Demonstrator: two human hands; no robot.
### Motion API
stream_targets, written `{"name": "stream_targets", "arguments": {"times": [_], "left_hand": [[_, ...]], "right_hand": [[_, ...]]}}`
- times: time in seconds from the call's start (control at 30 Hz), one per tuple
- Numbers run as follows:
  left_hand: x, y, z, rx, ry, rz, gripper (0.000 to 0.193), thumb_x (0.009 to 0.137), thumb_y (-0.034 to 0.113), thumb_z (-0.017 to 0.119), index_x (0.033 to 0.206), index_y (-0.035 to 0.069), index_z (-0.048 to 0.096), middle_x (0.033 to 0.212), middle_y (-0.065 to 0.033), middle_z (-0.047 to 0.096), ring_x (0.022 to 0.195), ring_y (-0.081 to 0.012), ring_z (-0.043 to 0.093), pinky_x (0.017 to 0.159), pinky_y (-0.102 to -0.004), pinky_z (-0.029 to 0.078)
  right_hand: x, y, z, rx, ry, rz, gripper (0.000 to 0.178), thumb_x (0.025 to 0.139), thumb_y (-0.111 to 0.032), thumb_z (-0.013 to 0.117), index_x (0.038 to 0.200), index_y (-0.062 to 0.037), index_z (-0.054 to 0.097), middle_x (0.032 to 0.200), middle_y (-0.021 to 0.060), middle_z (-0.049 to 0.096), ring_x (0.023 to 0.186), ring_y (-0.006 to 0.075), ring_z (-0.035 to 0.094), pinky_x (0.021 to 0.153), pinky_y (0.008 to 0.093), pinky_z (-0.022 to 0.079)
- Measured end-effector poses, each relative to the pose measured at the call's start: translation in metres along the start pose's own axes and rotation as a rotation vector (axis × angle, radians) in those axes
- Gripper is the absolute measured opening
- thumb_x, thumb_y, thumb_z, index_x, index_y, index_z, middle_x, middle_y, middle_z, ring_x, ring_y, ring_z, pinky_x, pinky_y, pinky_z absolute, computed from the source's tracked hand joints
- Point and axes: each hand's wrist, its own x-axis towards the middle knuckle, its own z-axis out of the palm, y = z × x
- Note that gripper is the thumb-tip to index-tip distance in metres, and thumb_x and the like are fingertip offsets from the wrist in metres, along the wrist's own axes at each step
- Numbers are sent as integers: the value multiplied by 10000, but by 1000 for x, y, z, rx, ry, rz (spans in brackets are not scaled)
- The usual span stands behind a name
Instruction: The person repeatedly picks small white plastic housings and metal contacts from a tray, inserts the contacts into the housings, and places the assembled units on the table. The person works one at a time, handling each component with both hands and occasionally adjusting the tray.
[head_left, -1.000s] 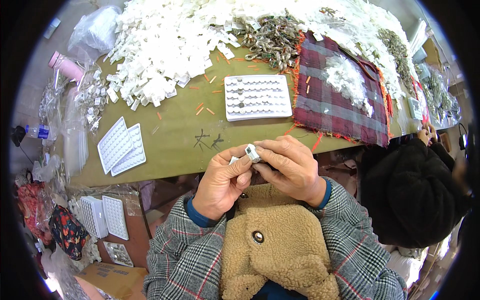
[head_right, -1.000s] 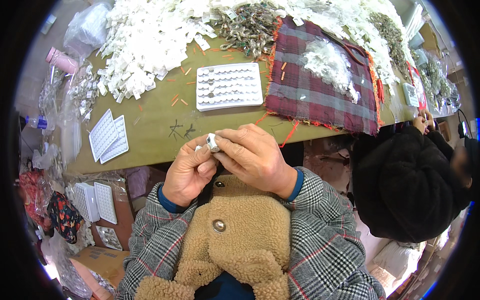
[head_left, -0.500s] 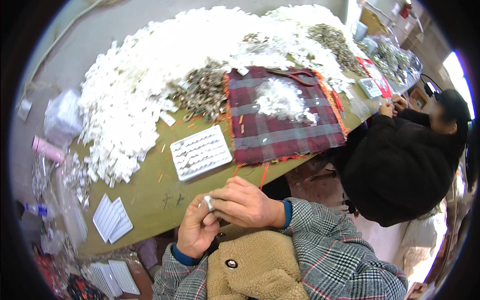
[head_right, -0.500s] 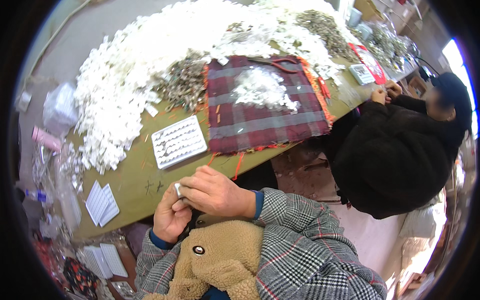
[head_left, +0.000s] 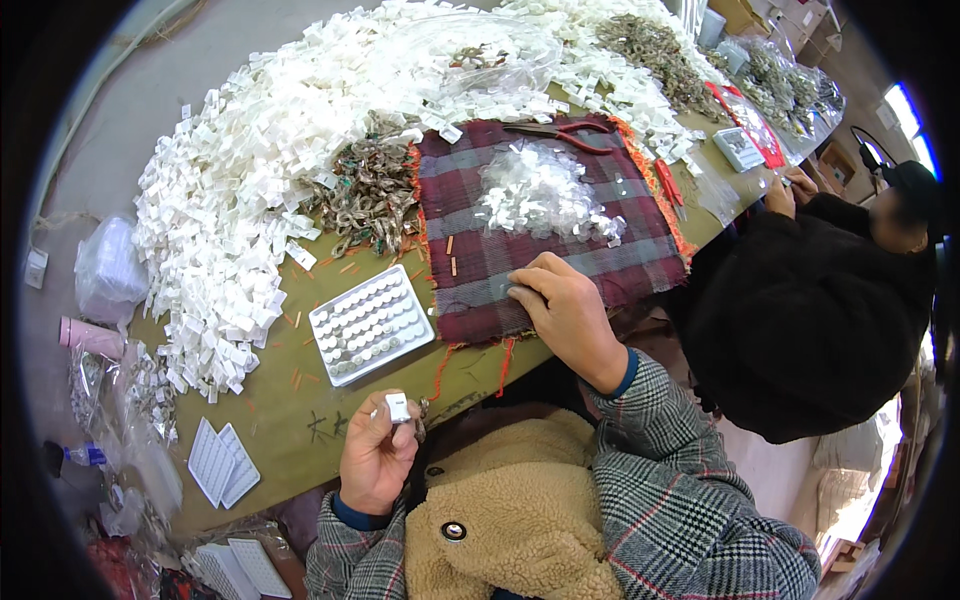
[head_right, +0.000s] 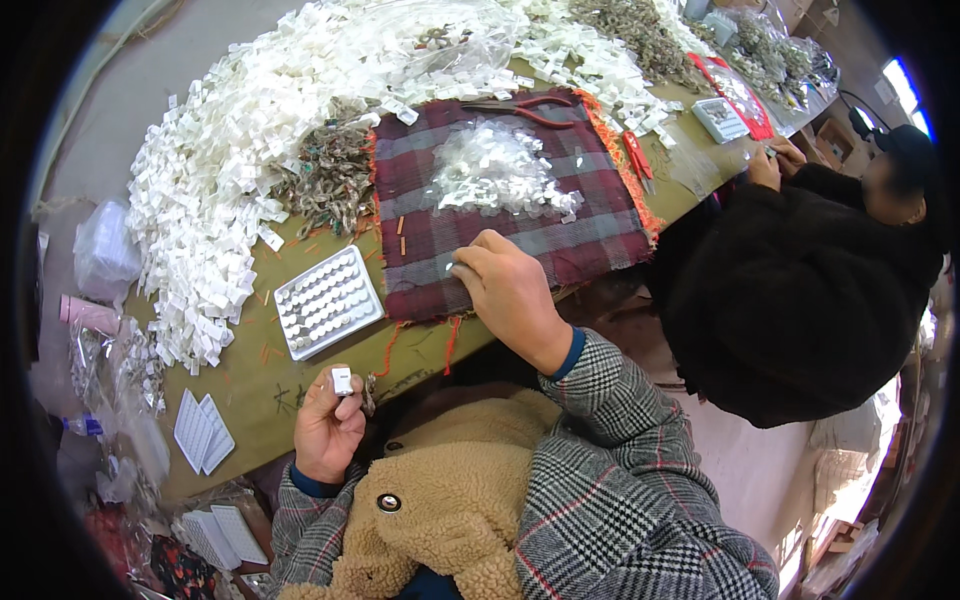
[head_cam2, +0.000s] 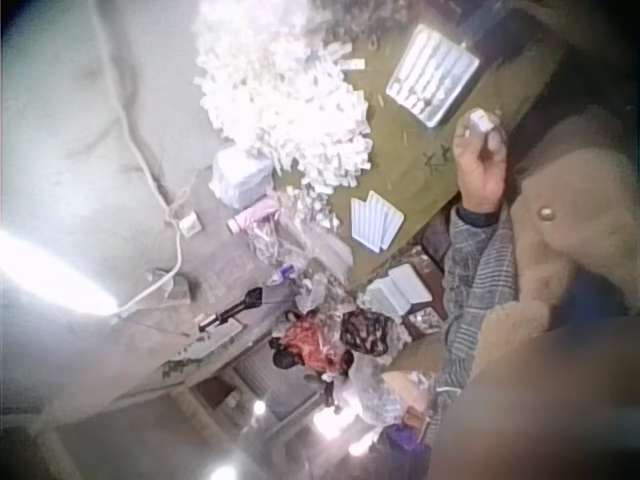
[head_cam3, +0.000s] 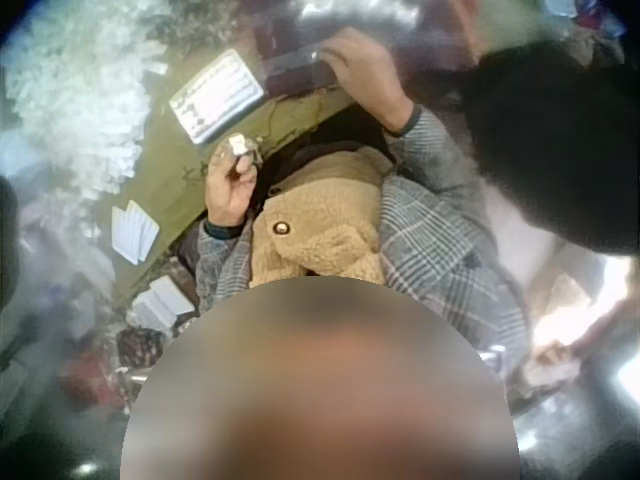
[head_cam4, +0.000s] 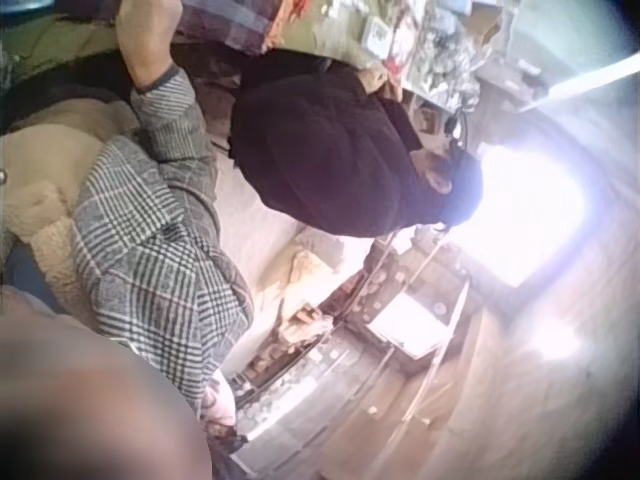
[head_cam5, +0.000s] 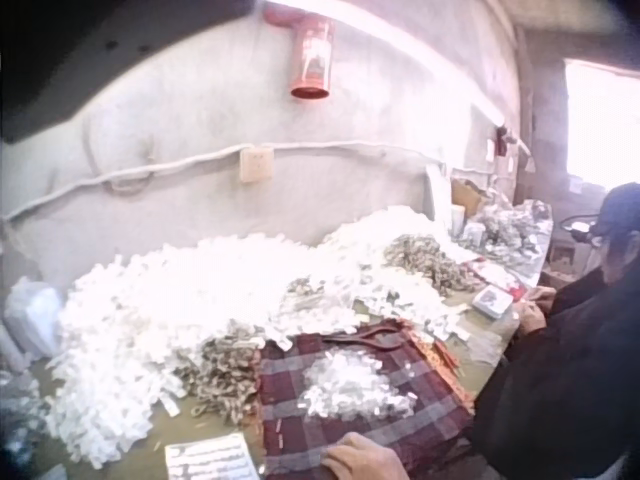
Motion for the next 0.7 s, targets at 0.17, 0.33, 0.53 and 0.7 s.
{"name": "stream_targets", "arguments": {"times": [0.17, 0.33, 0.53, 0.7], "left_hand": [[1, -4, 3, 50, 20, 16, 231, 1011, 179, 584, 1176, 17, 575, 1051, -156, 670, 749, -122, 612, 596, -242, 495], [0, -13, 5, 17, 30, 36, 258, 1019, 145, 561, 1233, 0, 561, 1072, -161, 671, 790, -144, 643, 658, -270, 555], [-26, -11, 2, -73, -75, 84, 263, 1023, 126, 547, 1236, -23, 580, 1046, -143, 669, 817, -160, 659, 707, -287, 572], [-44, -10, 3, -59, -54, 158, 255, 1022, 106, 544, 1239, -21, 584, 983, -121, 678, 790, -156, 661, 699, -278, 575]], "right_hand": [[5, -14, 5, -108, 30, 52, 142, 814, 5, 717, 952, 32, 697, 857, 123, 631, 758, 273, 640, 691, 330, 509], [1, -35, 9, 137, -25, 129, 115, 825, 33, 695, 940, 35, 689, 858, 101, 645, 754, 210, 638, 675, 309, 499], [-23, -102, 42, 440, -226, -178, 106, 841, 46, 673, 940, 19, 646, 936, 123, 659, 851, 258, 664, 745, 334, 533], [-38, -125, 60, 460, -321, -189, 146, 818, 96, 663, 941, 33, 617, 1028, 154, 634, 866, 270, 662, 726, 326, 562]]}}
